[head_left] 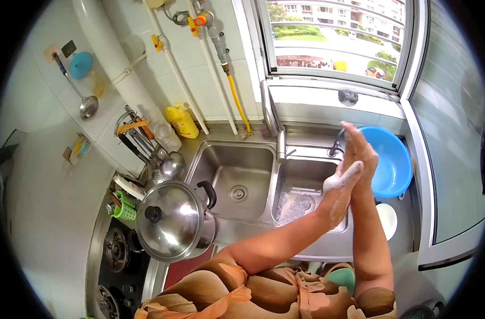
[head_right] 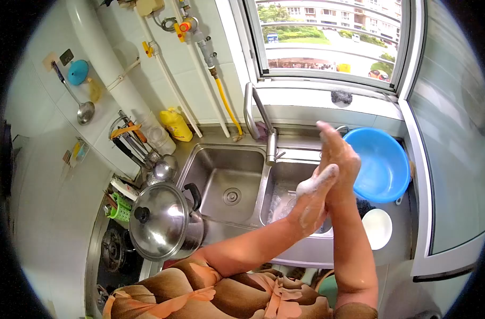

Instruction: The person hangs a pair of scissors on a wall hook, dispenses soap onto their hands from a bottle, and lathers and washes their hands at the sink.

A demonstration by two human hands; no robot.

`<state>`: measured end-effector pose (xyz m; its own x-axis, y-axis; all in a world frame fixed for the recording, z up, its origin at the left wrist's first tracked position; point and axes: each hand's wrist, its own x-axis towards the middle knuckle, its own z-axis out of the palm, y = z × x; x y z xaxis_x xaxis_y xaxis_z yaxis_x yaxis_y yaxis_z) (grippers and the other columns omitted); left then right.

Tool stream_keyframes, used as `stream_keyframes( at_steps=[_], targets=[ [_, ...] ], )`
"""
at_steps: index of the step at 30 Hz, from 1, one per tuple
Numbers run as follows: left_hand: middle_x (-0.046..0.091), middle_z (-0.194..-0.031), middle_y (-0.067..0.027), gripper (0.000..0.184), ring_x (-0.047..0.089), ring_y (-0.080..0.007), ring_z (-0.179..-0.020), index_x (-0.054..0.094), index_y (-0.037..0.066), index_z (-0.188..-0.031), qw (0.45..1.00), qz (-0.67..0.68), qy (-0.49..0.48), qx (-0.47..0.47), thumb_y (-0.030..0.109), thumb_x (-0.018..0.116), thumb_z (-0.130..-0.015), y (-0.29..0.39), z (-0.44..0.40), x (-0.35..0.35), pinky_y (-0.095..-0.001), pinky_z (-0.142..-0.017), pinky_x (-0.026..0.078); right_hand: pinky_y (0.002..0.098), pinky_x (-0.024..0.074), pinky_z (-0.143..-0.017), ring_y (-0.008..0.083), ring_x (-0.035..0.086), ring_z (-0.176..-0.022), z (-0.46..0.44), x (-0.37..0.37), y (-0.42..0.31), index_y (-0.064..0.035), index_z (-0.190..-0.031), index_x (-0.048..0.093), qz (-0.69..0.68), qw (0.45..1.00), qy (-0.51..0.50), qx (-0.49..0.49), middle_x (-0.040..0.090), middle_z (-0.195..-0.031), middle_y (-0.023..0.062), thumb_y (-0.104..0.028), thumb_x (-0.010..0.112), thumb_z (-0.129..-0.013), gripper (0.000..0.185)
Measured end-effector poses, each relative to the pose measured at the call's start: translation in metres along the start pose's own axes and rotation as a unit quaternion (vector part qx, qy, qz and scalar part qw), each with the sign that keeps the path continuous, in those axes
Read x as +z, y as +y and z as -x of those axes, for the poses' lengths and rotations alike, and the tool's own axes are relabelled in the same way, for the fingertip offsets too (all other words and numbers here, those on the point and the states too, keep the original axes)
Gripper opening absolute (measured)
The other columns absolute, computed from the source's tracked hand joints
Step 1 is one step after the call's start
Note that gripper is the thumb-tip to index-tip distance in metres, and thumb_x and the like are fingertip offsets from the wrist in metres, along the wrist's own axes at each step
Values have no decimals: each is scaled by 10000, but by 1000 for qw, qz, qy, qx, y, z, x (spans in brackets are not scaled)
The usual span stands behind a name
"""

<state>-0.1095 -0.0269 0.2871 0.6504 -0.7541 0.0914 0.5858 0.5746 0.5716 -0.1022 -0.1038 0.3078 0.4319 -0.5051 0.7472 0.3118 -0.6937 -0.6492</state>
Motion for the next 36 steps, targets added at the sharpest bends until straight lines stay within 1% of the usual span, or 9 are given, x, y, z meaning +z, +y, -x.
stream_keyframes(
  at_steps=[1, 6, 11, 15, 19, 26, 30, 33, 36],
  targets=[
    [472, -1207, -53, 513, 459, -125, -1105, 393, 6, -1300, 998, 52, -13, -26, 278, 558, -898, 0, -5, -11, -258, -950, 360, 274, 401, -528, 88, 523, -639, 0, 2, 2, -69, -1036, 626, 142, 980, -14, -142, 572, -735, -14, -110, 554, -867, 188],
    [545, -1050, -98, 446, 528, -173, -1012, 481, 33, -1173, 990, 104, -89, -32, 331, 582, -856, 33, -18, -20, -324, -873, 436, 248, 461, -822, 176, 571, -948, 36, 16, -34, 21, -1095, 569, -362, 886, -64, 283, 597, -1050, 99, -69, 431, -890, 263],
    [442, -653, 3, 285, 511, -158, -666, 433, 123, -698, 992, 20, -121, -13, 292, 505, -916, 49, -35, -49, -382, -698, 511, 296, 462, -757, 187, 595, -817, 67, 8, -12, 37, -988, 626, -85, 975, -149, 139, 631, -922, 100, -80, 540, -854, 198],
    [524, -757, -19, 210, 549, -156, -756, 506, 98, -817, 985, 30, -164, 37, 278, 494, -924, 35, -39, -41, -351, -749, 496, 405, 431, -910, 354, 582, -1013, 49, 5, 19, 32, -1056, 601, 81, 962, -101, -241, 611, -1060, 201, -66, 537, -835, 250],
    [558, -902, -23, 198, 560, -109, -844, 536, 16, -1038, 981, -163, 76, 77, 151, 553, -894, 15, -9, 5, -192, -743, 453, 362, 466, -818, 269, 600, -932, 16, 1, -11, -10, -1012, 621, 239, 949, 26, -204, 640, -1006, 128, -51, 605, -782, 234],
    [510, -1087, -53, 281, 495, -120, -996, 489, 6, -1120, 990, 110, -91, -25, 180, 545, -906, 23, -7, -9, -259, -917, 381, 277, 500, -654, 161, 584, -697, 11, -7, -6, -32, -859, 578, -488, 825, -78, 276, 582, -733, 64, -89, 599, -834, 66],
    [499, -1147, -24, 396, 467, -85, -1052, 444, 2, -1234, 999, 7, -38, -36, 179, 558, -899, 13, -2, -7, -233, -920, 368, 272, 461, -509, 127, 547, -550, -10, -9, -2, -42, -1002, 618, -329, 910, -3, 251, 527, -597, 36, -117, 553, -887, 153],
    [498, -1133, -17, 400, 470, -64, -1035, 454, 16, -1232, 999, -3, -26, -26, 197, 568, -893, 10, -3, -5, -210, -907, 362, 285, 415, -514, 108, 555, -586, -6, 7, 6, -110, -1093, 625, 153, 984, 4, -91, 539, -654, 103, -76, 531, -890, 226],
    [523, -1079, -44, 281, 509, -102, -977, 498, 35, -1096, 996, 56, -57, -45, 196, 573, -878, 25, -14, -16, -236, -870, 395, 239, 453, -649, 124, 556, -738, 15, 12, -25, -49, -1044, 641, -71, 994, -75, 29, 613, -848, 49, -31, 507, -893, 202]
  ],
)
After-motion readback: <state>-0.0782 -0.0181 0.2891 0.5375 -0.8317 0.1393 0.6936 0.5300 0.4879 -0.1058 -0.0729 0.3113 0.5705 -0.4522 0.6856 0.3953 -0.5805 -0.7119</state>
